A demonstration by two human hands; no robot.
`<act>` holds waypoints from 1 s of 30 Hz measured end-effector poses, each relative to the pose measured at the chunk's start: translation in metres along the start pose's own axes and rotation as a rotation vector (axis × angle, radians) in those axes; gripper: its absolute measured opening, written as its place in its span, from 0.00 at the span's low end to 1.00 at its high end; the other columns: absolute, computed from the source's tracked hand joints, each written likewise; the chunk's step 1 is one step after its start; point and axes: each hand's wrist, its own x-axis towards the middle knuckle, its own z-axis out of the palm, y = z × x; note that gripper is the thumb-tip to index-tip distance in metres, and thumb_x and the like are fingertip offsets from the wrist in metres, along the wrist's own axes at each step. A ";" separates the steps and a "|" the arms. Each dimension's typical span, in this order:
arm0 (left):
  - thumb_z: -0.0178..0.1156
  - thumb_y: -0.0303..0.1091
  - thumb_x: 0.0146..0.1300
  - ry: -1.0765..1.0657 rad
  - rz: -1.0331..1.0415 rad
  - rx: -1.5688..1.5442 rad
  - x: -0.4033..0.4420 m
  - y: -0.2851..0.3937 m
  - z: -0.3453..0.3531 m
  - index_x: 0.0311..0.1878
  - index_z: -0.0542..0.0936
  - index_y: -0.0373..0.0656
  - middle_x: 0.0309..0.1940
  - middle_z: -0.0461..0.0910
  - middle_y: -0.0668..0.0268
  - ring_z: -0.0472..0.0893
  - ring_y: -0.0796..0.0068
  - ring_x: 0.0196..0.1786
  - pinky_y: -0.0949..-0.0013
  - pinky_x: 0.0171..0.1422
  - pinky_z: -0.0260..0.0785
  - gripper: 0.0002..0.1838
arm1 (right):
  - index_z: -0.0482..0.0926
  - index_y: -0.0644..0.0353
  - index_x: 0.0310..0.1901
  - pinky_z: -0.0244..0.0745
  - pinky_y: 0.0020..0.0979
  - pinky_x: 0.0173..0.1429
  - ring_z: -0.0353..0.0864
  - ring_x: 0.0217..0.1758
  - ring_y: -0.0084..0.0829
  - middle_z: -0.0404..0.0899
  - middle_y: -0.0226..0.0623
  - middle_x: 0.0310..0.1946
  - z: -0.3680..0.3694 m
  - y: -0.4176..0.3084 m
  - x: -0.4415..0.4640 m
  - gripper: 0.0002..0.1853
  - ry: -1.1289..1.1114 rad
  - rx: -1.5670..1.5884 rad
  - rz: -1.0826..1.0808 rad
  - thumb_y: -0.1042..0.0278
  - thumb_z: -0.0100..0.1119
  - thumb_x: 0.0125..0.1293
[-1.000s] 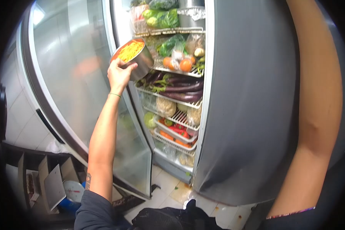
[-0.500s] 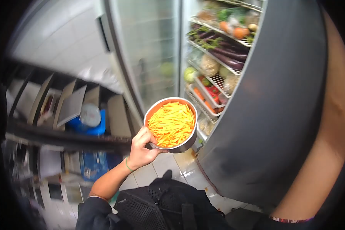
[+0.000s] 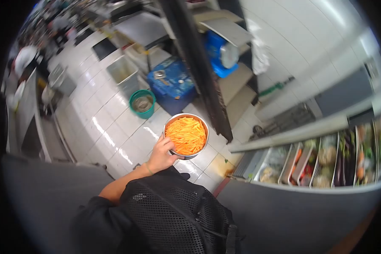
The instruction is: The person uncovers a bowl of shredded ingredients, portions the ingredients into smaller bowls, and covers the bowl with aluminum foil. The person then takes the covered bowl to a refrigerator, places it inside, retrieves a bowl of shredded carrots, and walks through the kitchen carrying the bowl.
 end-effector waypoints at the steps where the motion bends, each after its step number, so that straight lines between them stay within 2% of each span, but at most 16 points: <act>1: 0.81 0.31 0.41 0.000 -0.096 0.004 -0.011 -0.010 -0.016 0.27 0.75 0.42 0.36 0.75 0.59 0.75 0.43 0.54 0.50 0.60 0.70 0.20 | 0.81 0.63 0.48 0.83 0.31 0.46 0.81 0.33 0.37 0.83 0.45 0.35 -0.004 -0.076 0.022 0.14 -0.326 0.217 0.902 0.60 0.64 0.72; 3: 0.83 0.34 0.39 0.101 -0.153 0.037 -0.031 -0.033 -0.043 0.25 0.75 0.42 0.33 0.75 0.59 0.75 0.46 0.51 0.52 0.55 0.71 0.22 | 0.80 0.62 0.58 0.76 0.28 0.39 0.84 0.41 0.28 0.84 0.42 0.51 0.042 -0.113 -0.093 0.20 -0.252 0.510 -0.277 0.84 0.58 0.65; 4: 0.84 0.32 0.36 0.143 -0.268 0.031 -0.041 -0.043 -0.055 0.24 0.74 0.41 0.32 0.75 0.60 0.76 0.51 0.47 0.55 0.51 0.71 0.23 | 0.80 0.63 0.56 0.78 0.32 0.42 0.85 0.44 0.37 0.84 0.44 0.51 0.022 -0.195 -0.111 0.23 -0.649 0.712 0.007 0.91 0.57 0.59; 5: 0.85 0.31 0.34 0.191 -0.377 0.018 -0.049 -0.053 -0.066 0.23 0.74 0.40 0.30 0.75 0.61 0.76 0.55 0.43 0.59 0.46 0.71 0.24 | 0.82 0.65 0.51 0.79 0.33 0.43 0.85 0.43 0.40 0.84 0.45 0.45 0.018 -0.267 -0.105 0.19 -0.581 0.710 -0.351 0.88 0.60 0.58; 6: 0.86 0.31 0.34 0.235 -0.360 0.003 -0.056 -0.063 -0.079 0.23 0.74 0.40 0.29 0.75 0.61 0.76 0.57 0.41 0.60 0.45 0.70 0.24 | 0.83 0.67 0.45 0.78 0.30 0.40 0.85 0.40 0.36 0.82 0.46 0.38 0.019 -0.325 -0.117 0.13 -0.708 0.874 -0.334 0.85 0.61 0.57; 8: 0.85 0.33 0.35 0.281 -0.367 0.044 -0.067 -0.078 -0.104 0.23 0.74 0.40 0.30 0.76 0.61 0.76 0.55 0.42 0.58 0.45 0.71 0.24 | 0.83 0.68 0.39 0.79 0.35 0.43 0.84 0.36 0.40 0.81 0.46 0.32 0.019 -0.440 -0.145 0.07 -1.132 1.317 0.113 0.81 0.63 0.59; 10: 0.85 0.34 0.36 0.329 -0.434 0.063 -0.080 -0.094 -0.134 0.23 0.74 0.41 0.31 0.76 0.61 0.76 0.54 0.44 0.57 0.46 0.71 0.24 | 0.83 0.67 0.45 0.78 0.32 0.41 0.82 0.34 0.32 0.82 0.43 0.37 0.026 -0.559 -0.193 0.10 -1.195 1.485 0.265 0.77 0.65 0.63; 12: 0.85 0.33 0.36 0.383 -0.472 0.000 -0.090 -0.113 -0.174 0.24 0.74 0.41 0.31 0.76 0.60 0.77 0.54 0.45 0.56 0.47 0.72 0.24 | 0.82 0.66 0.53 0.79 0.33 0.43 0.82 0.37 0.30 0.84 0.43 0.42 0.030 -0.669 -0.230 0.16 -1.358 1.648 0.147 0.73 0.67 0.63; 14: 0.85 0.34 0.36 0.445 -0.522 0.052 -0.098 -0.129 -0.217 0.24 0.74 0.40 0.31 0.76 0.60 0.77 0.54 0.44 0.56 0.47 0.72 0.24 | 0.81 0.66 0.57 0.79 0.34 0.50 0.84 0.44 0.32 0.85 0.44 0.45 0.063 -0.742 -0.309 0.23 -1.770 1.705 0.004 0.63 0.70 0.63; 15: 0.85 0.34 0.35 0.475 -0.542 0.078 -0.098 -0.138 -0.240 0.24 0.74 0.40 0.30 0.76 0.60 0.77 0.54 0.44 0.55 0.47 0.72 0.24 | 0.81 0.62 0.56 0.78 0.28 0.46 0.79 0.40 0.22 0.83 0.33 0.40 0.070 -0.757 -0.328 0.19 -1.756 1.677 -0.138 0.67 0.69 0.65; 17: 0.85 0.29 0.35 0.518 -0.486 0.159 -0.092 -0.155 -0.286 0.23 0.74 0.39 0.30 0.77 0.61 0.78 0.57 0.41 0.61 0.46 0.71 0.23 | 0.80 0.55 0.61 0.79 0.37 0.41 0.82 0.39 0.25 0.84 0.33 0.40 0.075 -0.748 -0.367 0.21 -2.216 1.461 0.614 0.63 0.67 0.67; 18: 0.85 0.29 0.35 0.557 -0.482 0.198 -0.089 -0.170 -0.306 0.23 0.75 0.39 0.30 0.77 0.61 0.78 0.57 0.41 0.61 0.45 0.71 0.22 | 0.78 0.50 0.64 0.78 0.40 0.36 0.83 0.37 0.30 0.83 0.32 0.42 0.067 -0.730 -0.380 0.23 -2.158 1.305 0.994 0.62 0.65 0.68; 19: 0.84 0.29 0.35 0.591 -0.475 0.230 -0.079 -0.186 -0.325 0.23 0.75 0.39 0.30 0.77 0.61 0.78 0.58 0.40 0.61 0.45 0.71 0.22 | 0.78 0.50 0.60 0.74 0.31 0.32 0.80 0.32 0.28 0.81 0.30 0.38 0.058 -0.710 -0.398 0.18 -1.953 1.121 1.471 0.64 0.60 0.69; 21: 0.84 0.28 0.35 0.589 -0.409 0.242 -0.067 -0.220 -0.357 0.24 0.76 0.39 0.30 0.78 0.61 0.78 0.59 0.39 0.62 0.43 0.71 0.21 | 0.79 0.53 0.55 0.72 0.38 0.28 0.75 0.28 0.31 0.78 0.32 0.36 0.039 -0.660 -0.473 0.15 -1.564 0.892 1.968 0.66 0.54 0.68; 24: 0.84 0.27 0.36 0.708 -0.424 0.239 -0.035 -0.259 -0.397 0.23 0.76 0.39 0.28 0.76 0.61 0.77 0.57 0.38 0.59 0.41 0.70 0.21 | 0.79 0.61 0.49 0.74 0.42 0.29 0.76 0.26 0.35 0.77 0.37 0.33 -0.020 -0.653 -0.424 0.15 -1.525 0.357 2.017 0.60 0.56 0.68; 30: 0.84 0.24 0.36 0.870 -0.546 0.031 0.015 -0.361 -0.461 0.22 0.74 0.39 0.26 0.75 0.62 0.76 0.61 0.32 0.63 0.37 0.68 0.22 | 0.80 0.56 0.44 0.72 0.44 0.24 0.76 0.23 0.35 0.76 0.37 0.28 0.013 -0.820 -0.361 0.10 -1.754 0.357 1.908 0.61 0.56 0.68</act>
